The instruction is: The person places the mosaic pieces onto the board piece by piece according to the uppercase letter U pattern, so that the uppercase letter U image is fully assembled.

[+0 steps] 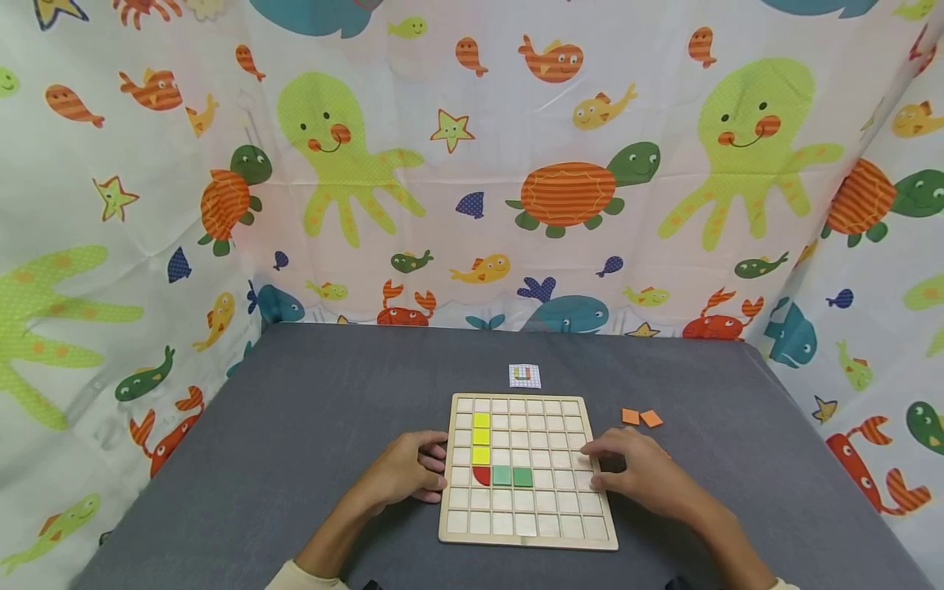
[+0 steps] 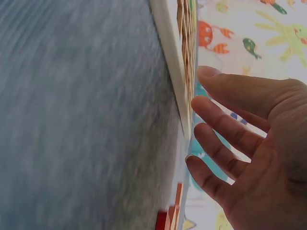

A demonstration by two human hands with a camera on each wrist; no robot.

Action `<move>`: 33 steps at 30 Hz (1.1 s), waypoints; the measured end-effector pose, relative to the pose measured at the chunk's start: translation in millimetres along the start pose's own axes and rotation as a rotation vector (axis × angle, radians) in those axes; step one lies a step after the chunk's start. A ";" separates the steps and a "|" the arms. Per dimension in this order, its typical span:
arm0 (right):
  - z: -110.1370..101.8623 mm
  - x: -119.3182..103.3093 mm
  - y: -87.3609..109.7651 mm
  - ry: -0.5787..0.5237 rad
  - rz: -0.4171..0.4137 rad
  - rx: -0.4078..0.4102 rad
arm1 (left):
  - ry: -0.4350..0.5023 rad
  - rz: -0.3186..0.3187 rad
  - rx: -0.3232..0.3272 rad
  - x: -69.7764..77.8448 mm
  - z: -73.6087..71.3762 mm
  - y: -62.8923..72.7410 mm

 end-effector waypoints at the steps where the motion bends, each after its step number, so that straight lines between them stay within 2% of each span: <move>1: -1.5 3.6 2.2 0.003 0.013 0.003 | 0.001 0.000 -0.002 -0.3 0.2 -0.1; 9: -14.1 23.1 18.9 0.095 0.065 0.016 | 0.002 -0.011 -0.003 -2.6 0.7 -1.2; 14: -19.2 32.4 29.0 0.099 0.105 0.022 | -0.002 -0.007 0.003 -2.1 0.8 -1.3; 23: -28.7 37.0 40.8 0.090 0.051 0.099 | 0.003 0.001 0.001 -1.5 0.7 -1.2; 27: -30.8 42.5 44.5 0.124 0.083 0.084 | 0.004 0.002 0.000 -1.8 0.6 -1.6; 33: -32.7 50.7 48.8 0.120 0.125 0.038 | 0.000 0.000 0.002 -1.9 0.8 -2.3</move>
Point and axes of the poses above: each hand's wrist, its own y-axis away from the middle knuckle, its own z-axis out of the palm, x = y × z, the point moved 10 cm from there along -y, towards the middle knuckle, and after that the axes turned 10 degrees about -z, right-handed, at the moved point
